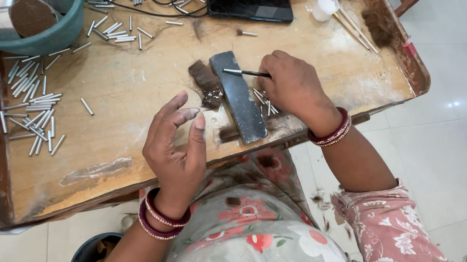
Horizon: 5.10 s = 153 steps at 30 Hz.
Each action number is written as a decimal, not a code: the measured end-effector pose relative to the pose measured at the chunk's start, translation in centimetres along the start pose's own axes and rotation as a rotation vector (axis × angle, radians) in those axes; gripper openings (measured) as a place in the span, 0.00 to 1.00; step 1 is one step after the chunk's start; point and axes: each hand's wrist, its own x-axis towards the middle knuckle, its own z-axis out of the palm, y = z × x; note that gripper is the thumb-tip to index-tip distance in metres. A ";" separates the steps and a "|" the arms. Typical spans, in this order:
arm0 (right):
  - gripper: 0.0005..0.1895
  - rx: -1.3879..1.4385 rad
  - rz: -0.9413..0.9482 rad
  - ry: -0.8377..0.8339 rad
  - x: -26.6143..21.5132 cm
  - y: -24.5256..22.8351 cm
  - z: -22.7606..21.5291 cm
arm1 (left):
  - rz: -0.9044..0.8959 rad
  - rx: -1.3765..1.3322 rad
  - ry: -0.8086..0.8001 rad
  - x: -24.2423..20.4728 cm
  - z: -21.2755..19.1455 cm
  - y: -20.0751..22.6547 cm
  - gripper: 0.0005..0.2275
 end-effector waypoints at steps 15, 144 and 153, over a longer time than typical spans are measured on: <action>0.27 0.240 -0.503 0.691 -10.1 -5.8 1.2 | -0.142 -0.316 -0.265 -3.4 3.2 1.4 0.05; 0.04 0.170 -0.089 0.068 -3.1 -0.2 -1.1 | 0.050 -0.026 0.012 -0.4 0.6 0.0 0.07; 0.04 0.533 -0.102 0.351 -7.0 -2.4 -2.4 | 0.279 0.214 -0.166 -0.6 1.6 1.1 0.08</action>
